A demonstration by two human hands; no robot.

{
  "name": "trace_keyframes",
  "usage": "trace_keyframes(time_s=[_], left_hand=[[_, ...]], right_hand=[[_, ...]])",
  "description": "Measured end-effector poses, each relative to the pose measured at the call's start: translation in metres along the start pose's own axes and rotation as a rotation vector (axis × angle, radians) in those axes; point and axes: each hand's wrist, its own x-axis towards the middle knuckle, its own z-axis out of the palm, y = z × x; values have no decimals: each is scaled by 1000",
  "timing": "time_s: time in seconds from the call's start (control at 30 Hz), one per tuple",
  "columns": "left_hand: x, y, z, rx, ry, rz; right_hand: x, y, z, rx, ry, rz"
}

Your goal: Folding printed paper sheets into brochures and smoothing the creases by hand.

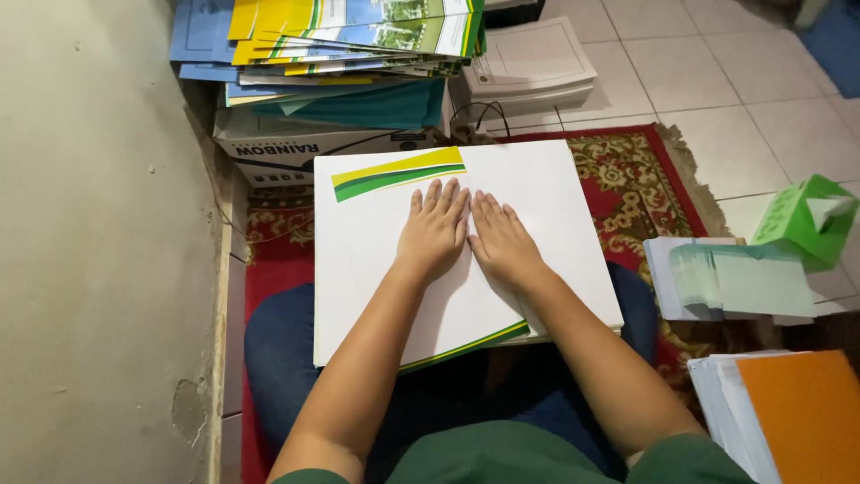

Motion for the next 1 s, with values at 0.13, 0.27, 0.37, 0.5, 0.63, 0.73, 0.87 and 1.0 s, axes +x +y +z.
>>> trace_keyframes(time_s=[0.13, 0.27, 0.37, 0.5, 0.63, 0.73, 0.87, 1.0], left_hand=[[0, -1, 1, -22, 10, 1], [0, -2, 4, -31, 22, 15], [1, -2, 4, -32, 25, 3], [7, -6, 16, -78, 53, -9], [16, -18, 42, -124, 306, 35], [20, -22, 51, -114, 604, 102], [29, -28, 59, -83, 725, 171], [25, -25, 52, -93, 471, 69]], right_hand=[[-24, -17, -23, 0, -27, 22], [-51, -17, -10, -21, -88, 48], [-48, -16, -14, -37, -112, 32], [-9, -10, -22, -4, -62, 5], [47, -13, -38, 38, 59, -17], [99, 10, -12, 18, 67, -40], [117, 16, 1, 0, 47, -42], [91, 12, 5, -18, 250, -76]])
